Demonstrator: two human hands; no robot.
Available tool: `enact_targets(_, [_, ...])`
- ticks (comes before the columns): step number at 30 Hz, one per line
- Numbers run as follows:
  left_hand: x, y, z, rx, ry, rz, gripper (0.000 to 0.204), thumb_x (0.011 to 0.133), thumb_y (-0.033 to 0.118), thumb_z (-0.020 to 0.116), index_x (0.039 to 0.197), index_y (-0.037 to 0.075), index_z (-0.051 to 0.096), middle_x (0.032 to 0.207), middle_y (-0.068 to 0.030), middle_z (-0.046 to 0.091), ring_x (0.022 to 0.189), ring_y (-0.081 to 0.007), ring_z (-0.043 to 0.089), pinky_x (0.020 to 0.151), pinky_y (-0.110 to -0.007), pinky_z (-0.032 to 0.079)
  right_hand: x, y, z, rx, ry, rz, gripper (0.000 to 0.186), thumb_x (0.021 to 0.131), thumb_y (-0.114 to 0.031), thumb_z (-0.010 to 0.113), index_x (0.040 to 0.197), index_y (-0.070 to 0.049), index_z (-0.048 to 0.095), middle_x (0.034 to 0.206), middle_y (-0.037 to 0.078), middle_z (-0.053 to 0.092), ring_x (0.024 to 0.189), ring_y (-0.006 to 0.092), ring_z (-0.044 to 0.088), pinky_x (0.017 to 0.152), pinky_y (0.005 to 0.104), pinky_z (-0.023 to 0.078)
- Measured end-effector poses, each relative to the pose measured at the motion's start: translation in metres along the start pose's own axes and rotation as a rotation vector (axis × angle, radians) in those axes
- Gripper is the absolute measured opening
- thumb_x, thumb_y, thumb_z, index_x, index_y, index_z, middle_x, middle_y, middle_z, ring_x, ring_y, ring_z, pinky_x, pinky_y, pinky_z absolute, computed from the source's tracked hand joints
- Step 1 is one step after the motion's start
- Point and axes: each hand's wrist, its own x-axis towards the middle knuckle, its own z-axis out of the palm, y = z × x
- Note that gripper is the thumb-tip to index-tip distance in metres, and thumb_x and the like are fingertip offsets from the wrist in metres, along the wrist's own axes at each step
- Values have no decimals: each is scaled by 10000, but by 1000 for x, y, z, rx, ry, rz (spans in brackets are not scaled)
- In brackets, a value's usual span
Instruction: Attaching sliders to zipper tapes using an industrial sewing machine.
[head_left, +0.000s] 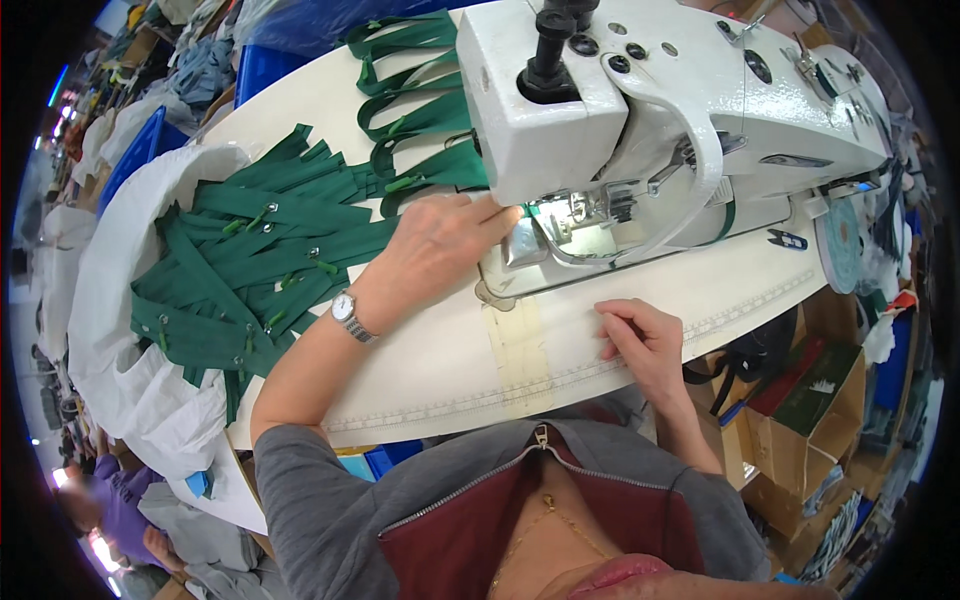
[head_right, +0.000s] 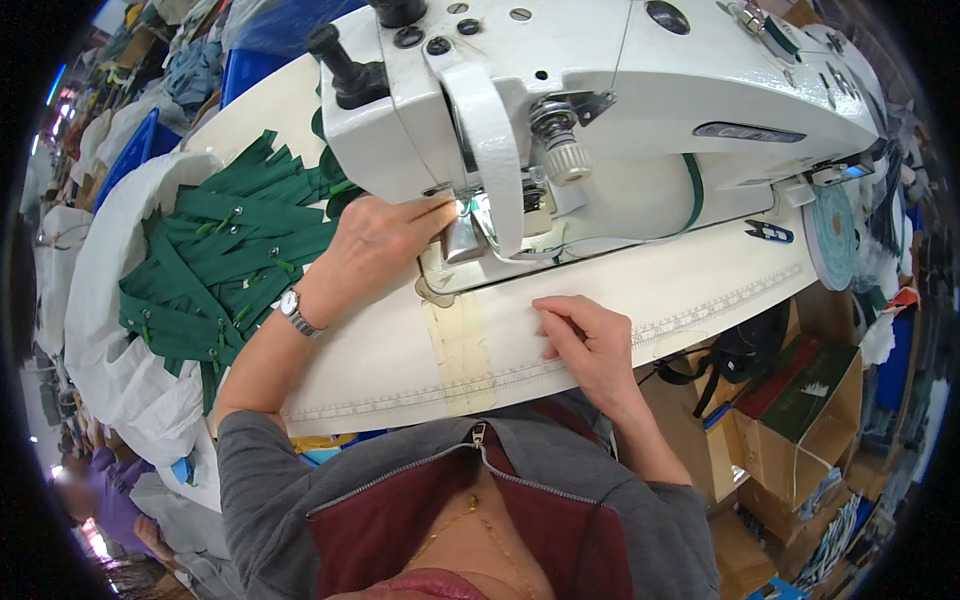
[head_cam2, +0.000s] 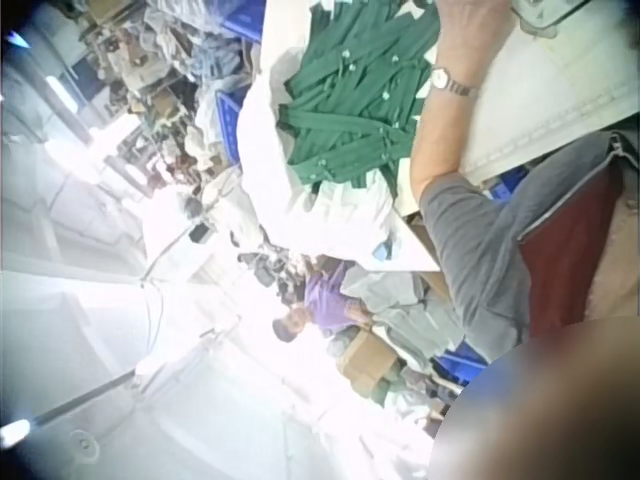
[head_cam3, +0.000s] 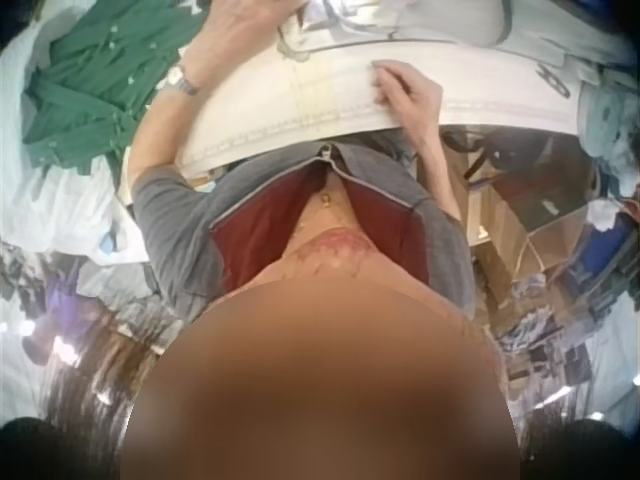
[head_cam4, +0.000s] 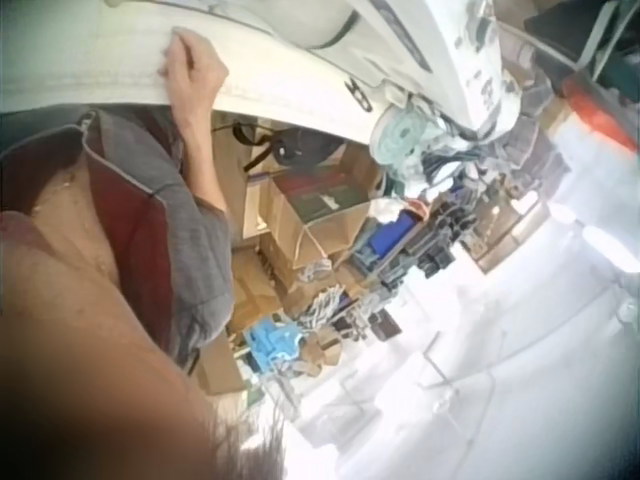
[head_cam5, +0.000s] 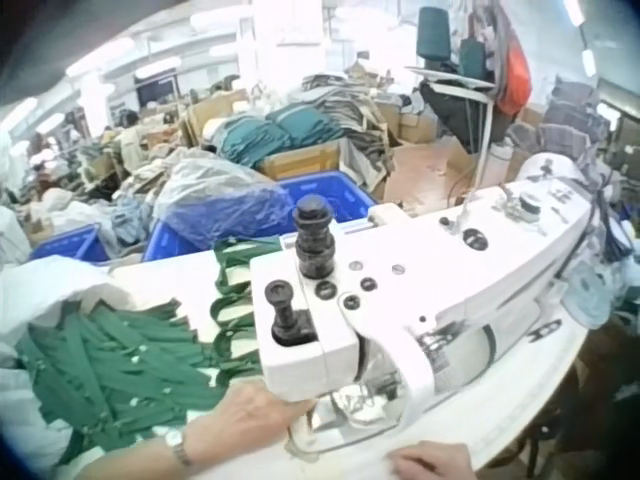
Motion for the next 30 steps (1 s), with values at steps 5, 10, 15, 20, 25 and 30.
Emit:
enact_targets(5, [-4, 3, -12, 9, -96, -125, 217, 700, 83, 618, 917, 76, 627, 904, -20, 597, 672, -183, 576, 577, -316, 458, 1, 4, 3, 52, -16, -34, 154, 864, -22, 531, 981, 18, 624, 720, 49, 609, 550, 74, 555, 473, 179, 399])
enact_targets(10, [-42, -4, -43, 142, 162, -220, 169, 702, 101, 682, 863, 72, 641, 822, -22, 615, 735, -191, 559, 640, -308, 422, -2, 4, 0, 50, 53, 31, 149, 853, -13, 547, 972, 27, 628, 744, 61, 609, 565, 83, 548, 510, 198, 454])
enact_targets(15, [-73, -7, -50, 150, 60, -441, 222, 690, 75, 685, 898, 28, 623, 1048, -66, 580, 744, -217, 561, 695, -321, 455, 0, 1, 0, 24, 42, -9, 148, 853, -8, 542, 972, 26, 623, 733, 54, 596, 557, 75, 536, 519, 192, 443])
enact_targets(20, [-85, -15, -45, 159, 59, -382, 217, 693, 66, 681, 905, 48, 637, 957, -54, 599, 753, -210, 556, 682, -321, 456, 2, 5, 2, -24, 32, -77, 149, 854, -14, 541, 972, 26, 623, 727, 57, 596, 548, 78, 538, 517, 194, 443])
enact_targets(25, [-89, -21, -43, 88, 69, -472, 129, 699, 60, 669, 828, 65, 662, 809, -44, 582, 762, -193, 540, 697, -293, 448, 1, 7, 5, -53, 44, -113, 146, 855, -18, 542, 966, 28, 625, 729, 60, 597, 542, 78, 536, 512, 193, 443])
enact_targets(30, [-104, -28, -45, -723, 221, -772, 120, 710, -14, 673, 827, 5, 656, 900, -76, 625, 769, -165, 578, 691, -235, 459, -1, 6, 3, -79, 44, -102, 144, 853, -27, 550, 962, 26, 629, 732, 60, 600, 559, 78, 537, 503, 191, 441])
